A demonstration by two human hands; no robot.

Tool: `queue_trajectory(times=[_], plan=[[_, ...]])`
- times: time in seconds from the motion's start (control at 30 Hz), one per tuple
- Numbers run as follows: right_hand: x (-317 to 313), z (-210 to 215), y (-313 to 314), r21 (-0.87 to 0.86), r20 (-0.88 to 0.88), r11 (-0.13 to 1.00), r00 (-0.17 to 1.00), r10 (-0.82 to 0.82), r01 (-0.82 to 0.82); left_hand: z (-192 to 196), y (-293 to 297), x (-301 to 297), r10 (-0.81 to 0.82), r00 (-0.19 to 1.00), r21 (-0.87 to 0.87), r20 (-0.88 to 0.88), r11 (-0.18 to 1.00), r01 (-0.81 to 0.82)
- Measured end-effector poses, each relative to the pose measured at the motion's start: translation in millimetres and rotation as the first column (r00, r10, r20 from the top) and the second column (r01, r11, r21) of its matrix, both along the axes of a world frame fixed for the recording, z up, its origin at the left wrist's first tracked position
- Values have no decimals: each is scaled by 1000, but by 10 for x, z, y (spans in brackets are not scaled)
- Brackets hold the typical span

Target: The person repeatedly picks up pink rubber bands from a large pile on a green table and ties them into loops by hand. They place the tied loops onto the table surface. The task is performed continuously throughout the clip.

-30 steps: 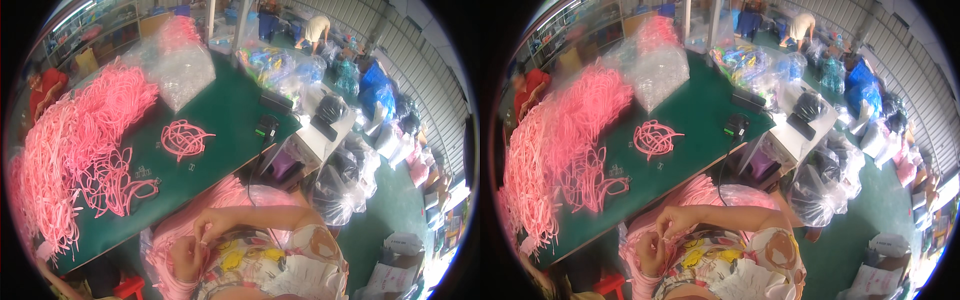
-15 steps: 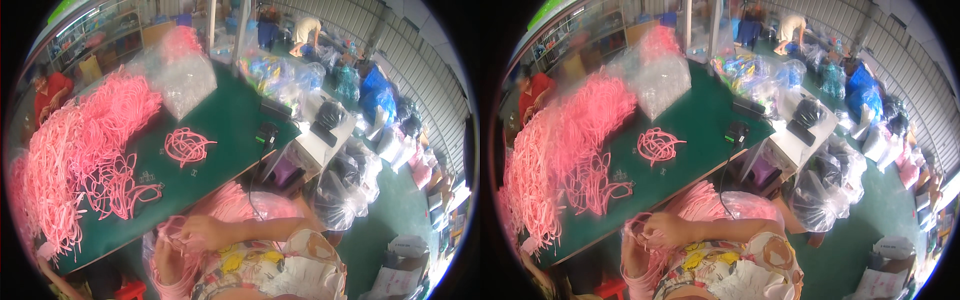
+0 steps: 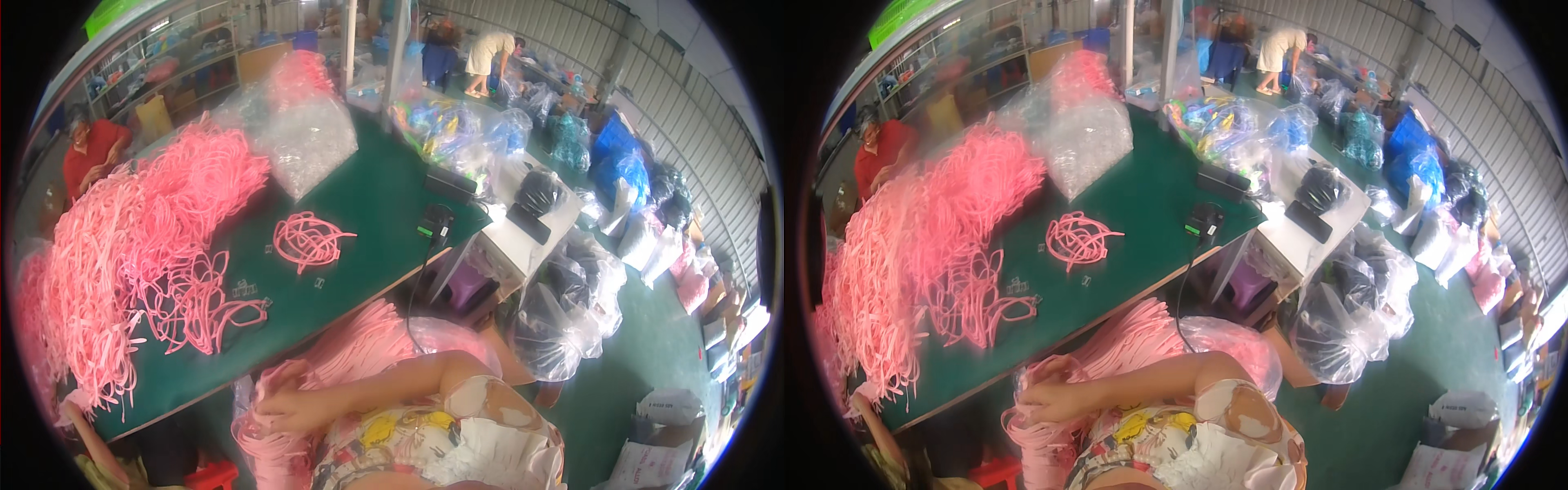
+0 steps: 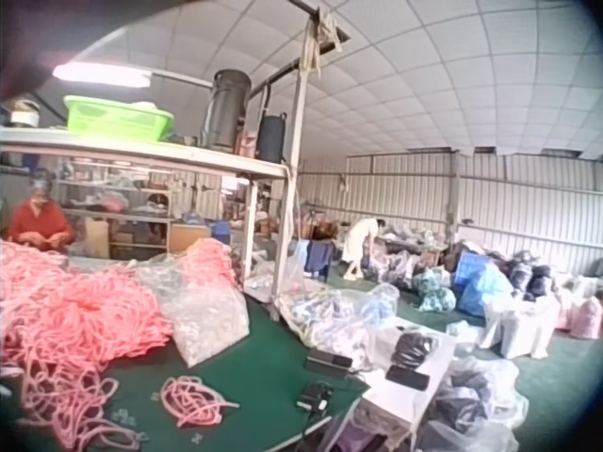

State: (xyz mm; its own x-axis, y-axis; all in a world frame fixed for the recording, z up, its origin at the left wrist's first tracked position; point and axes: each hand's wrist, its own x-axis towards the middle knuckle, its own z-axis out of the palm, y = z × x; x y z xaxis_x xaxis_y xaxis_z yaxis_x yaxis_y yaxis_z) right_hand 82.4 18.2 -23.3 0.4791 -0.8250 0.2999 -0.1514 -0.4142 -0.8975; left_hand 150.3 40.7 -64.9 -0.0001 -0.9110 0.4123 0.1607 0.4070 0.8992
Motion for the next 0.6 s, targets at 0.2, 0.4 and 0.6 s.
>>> queue_trajectory(times=[0.2,0.4,0.6], plan=[[341,201,-6,-109,-114,973,975,189,-201,798,-516,190,-765,578,249,284,641,726],[208,721,-296,-237,-736,898,672,83,-371,512,-567,27,-418,440,-129,795,593,795],[-377,359,-684,-410,-587,887,806,-79,-211,399,-543,96,-357,500,-195,789,627,754]])
